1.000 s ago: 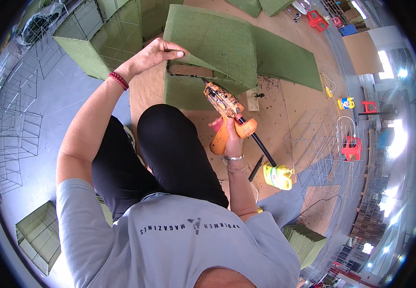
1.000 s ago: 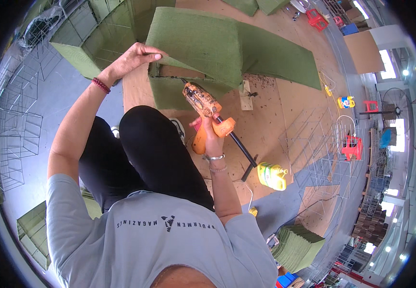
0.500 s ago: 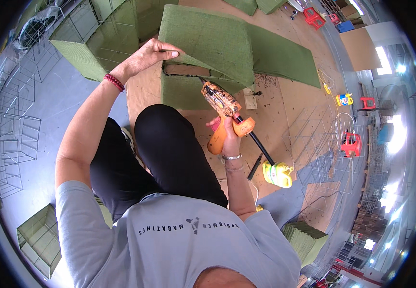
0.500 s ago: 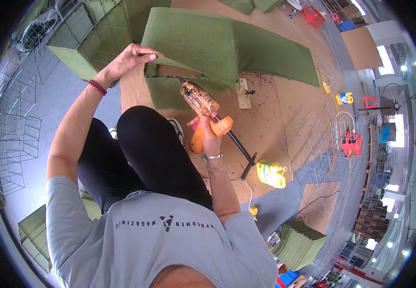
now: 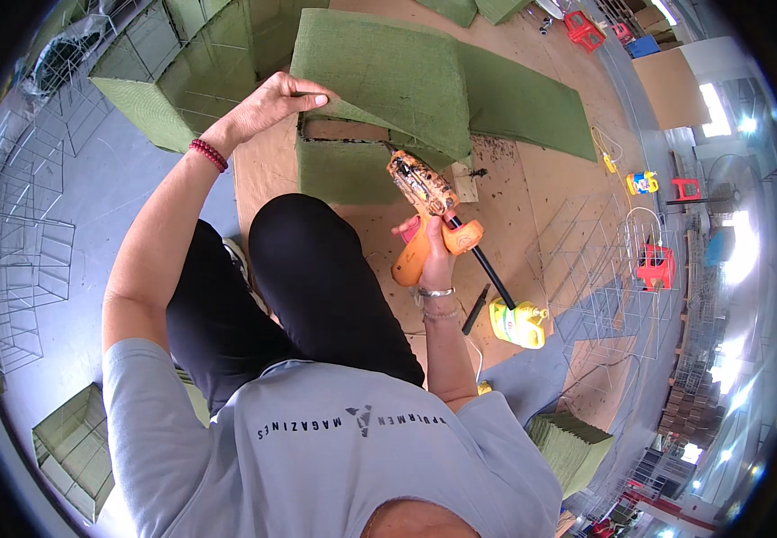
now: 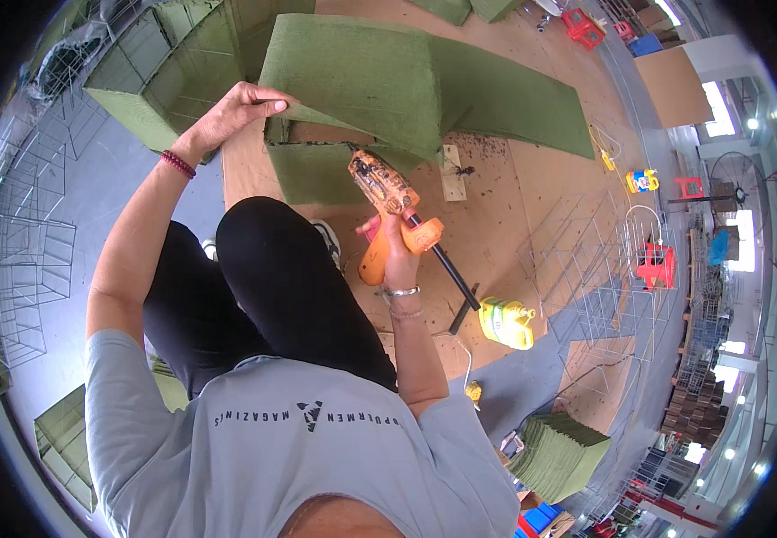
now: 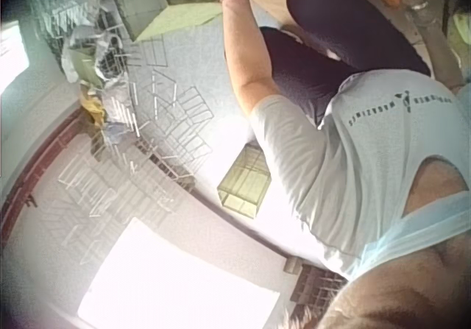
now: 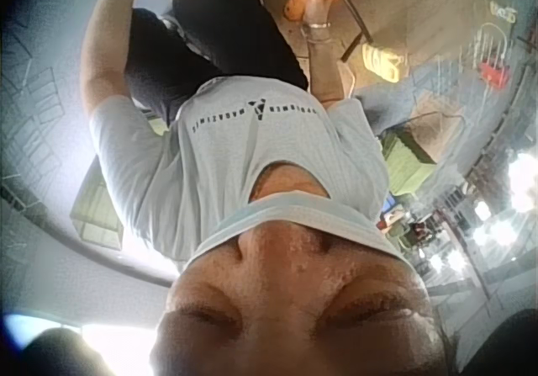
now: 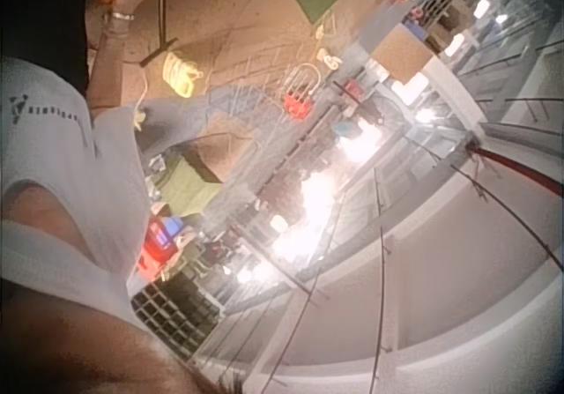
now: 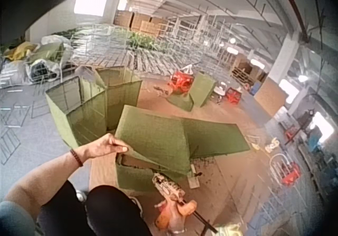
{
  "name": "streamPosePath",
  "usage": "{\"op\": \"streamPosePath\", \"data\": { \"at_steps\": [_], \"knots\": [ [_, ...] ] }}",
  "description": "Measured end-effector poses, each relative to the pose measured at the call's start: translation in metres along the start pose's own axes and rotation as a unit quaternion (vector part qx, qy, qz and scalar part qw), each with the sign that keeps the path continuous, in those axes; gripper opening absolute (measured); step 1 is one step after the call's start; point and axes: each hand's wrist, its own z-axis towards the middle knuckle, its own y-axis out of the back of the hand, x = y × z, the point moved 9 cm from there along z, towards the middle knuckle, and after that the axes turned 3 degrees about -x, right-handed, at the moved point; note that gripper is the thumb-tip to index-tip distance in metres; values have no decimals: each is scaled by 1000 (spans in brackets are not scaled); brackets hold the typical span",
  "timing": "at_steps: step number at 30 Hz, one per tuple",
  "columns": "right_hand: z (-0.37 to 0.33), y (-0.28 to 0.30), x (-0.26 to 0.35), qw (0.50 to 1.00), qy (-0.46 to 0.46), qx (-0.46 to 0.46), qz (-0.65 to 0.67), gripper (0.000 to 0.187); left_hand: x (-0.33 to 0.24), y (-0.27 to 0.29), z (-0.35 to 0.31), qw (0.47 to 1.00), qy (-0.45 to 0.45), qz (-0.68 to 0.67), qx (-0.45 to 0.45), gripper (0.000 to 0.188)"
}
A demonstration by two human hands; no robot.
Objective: Gluing green fabric panels onto wire storage frames using a hot glue gun.
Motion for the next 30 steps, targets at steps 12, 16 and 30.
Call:
{"op": "streamPosePath", "data": {
  "at_steps": [12, 16, 30],
  "knots": [
    [-3, 9, 6, 999, -4, -20, 31, 27, 4, 0, 2, 1000, -8, 20, 11, 31],
    [-1, 12, 8, 1000, 3, -13, 21, 27, 8, 1, 3, 1000, -11, 19, 11, 31],
    [0, 28, 8, 999, 11, -36, 33, 25, 9, 0, 3, 1000, -14, 4, 23, 33]
  ]
}}
